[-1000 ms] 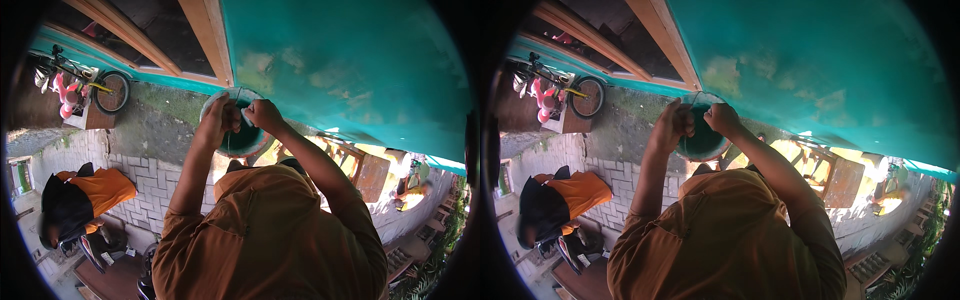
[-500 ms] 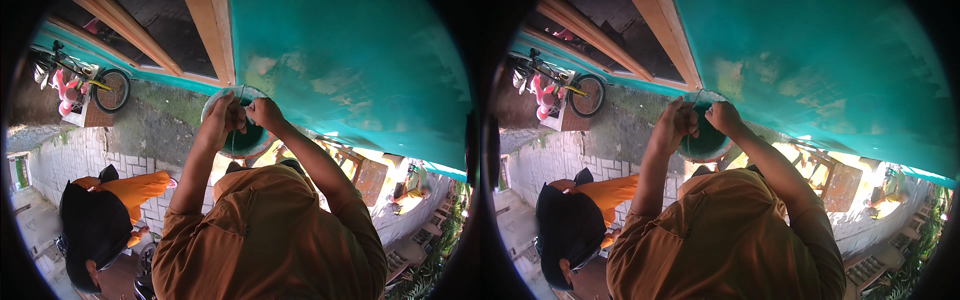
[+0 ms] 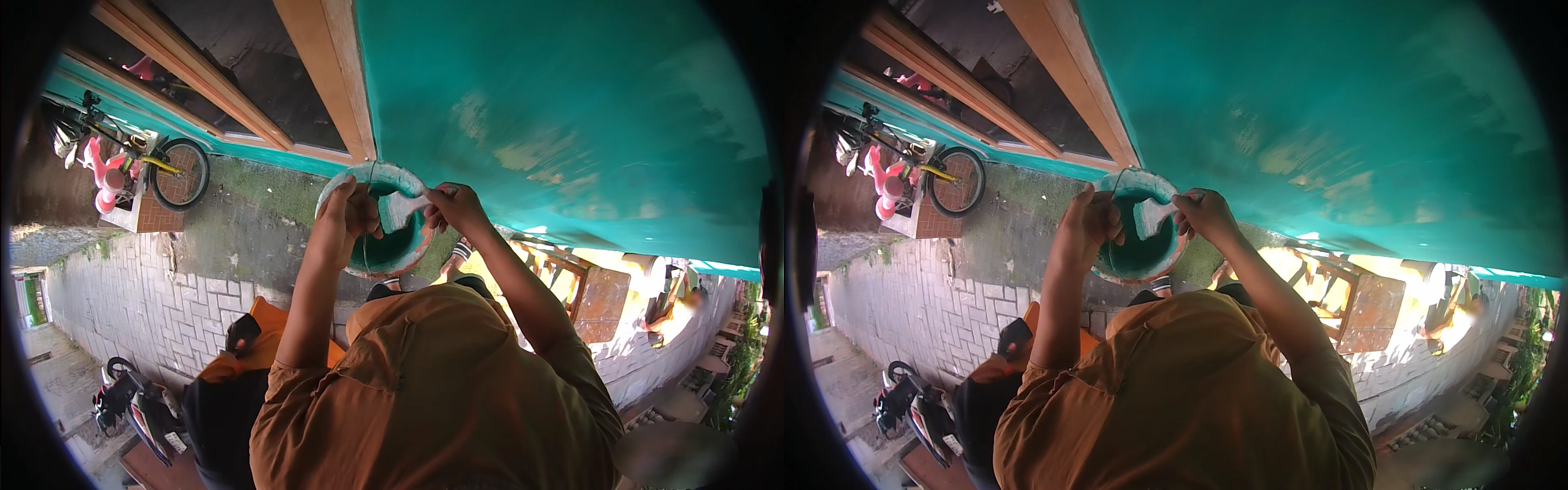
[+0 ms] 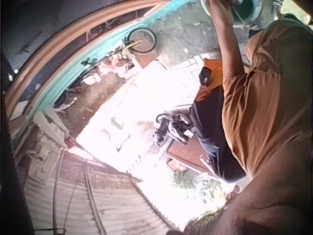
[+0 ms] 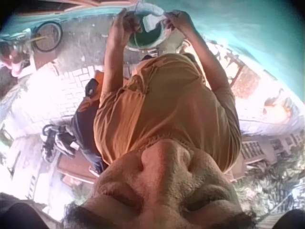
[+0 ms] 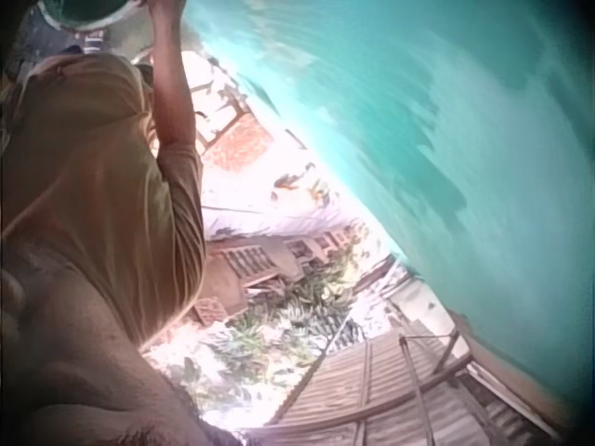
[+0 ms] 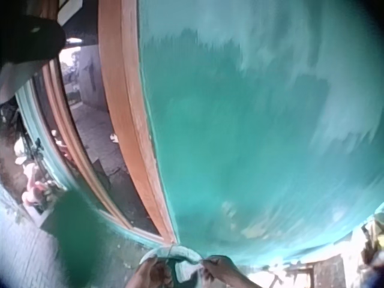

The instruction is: The person paints a teal exterior wall using a paintbrush and a bucket of paint. They repeatedly dip the brush into the bucket and apply paint in vertical strokes along the wall surface near a window frame.

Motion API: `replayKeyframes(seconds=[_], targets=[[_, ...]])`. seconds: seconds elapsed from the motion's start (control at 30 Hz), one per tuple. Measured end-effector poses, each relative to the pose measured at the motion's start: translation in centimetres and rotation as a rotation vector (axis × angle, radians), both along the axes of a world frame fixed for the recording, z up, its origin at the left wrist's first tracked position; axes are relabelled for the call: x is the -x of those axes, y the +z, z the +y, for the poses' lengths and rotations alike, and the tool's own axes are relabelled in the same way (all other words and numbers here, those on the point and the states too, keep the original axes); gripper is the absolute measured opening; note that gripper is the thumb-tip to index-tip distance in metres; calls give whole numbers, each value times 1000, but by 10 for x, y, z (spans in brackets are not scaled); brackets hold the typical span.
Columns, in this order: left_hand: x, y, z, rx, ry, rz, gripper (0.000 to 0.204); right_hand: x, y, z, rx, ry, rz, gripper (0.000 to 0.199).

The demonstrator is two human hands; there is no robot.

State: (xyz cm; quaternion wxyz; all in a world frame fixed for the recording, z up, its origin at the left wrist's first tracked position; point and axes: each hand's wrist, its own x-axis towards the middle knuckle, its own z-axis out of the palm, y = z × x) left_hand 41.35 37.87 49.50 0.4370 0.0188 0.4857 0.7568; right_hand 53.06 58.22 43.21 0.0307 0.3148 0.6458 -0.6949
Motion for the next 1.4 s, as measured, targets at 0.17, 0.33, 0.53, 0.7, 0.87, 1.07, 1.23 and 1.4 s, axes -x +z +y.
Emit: replayKeyframes(seconds=[0.17, 0.33, 0.53, 0.7, 0.87, 1.07, 1.23, 1.4], targets=[[7, -15, -10, 64, 46, -26, 50, -34, 2, 7, 372, -227, 69, 30], [18, -39, -22, 77, 115, -93, 41, -71, 20, 13, 450, -344, 257, 34], [29, -76, -29, 193, 116, -77, 37, -124, 106, 37, 260, -361, 521, 34], [44, -127, -35, 317, 140, -104, 36, -159, 198, 49, -178, -389, 601, 38], [52, -179, -45, 424, 186, -89, 36, -179, 263, 60, -488, -364, 722, 29], [50, -220, -51, 509, 224, -56, 40, -180, 330, 56, -858, -483, 711, 24], [51, -250, -60, 600, 244, -48, 42, -166, 359, 50, -1170, -544, 602, 18], [53, -293, -80, 644, 244, -6, 41, -155, 377, 49, -1306, -503, 512, 14]])
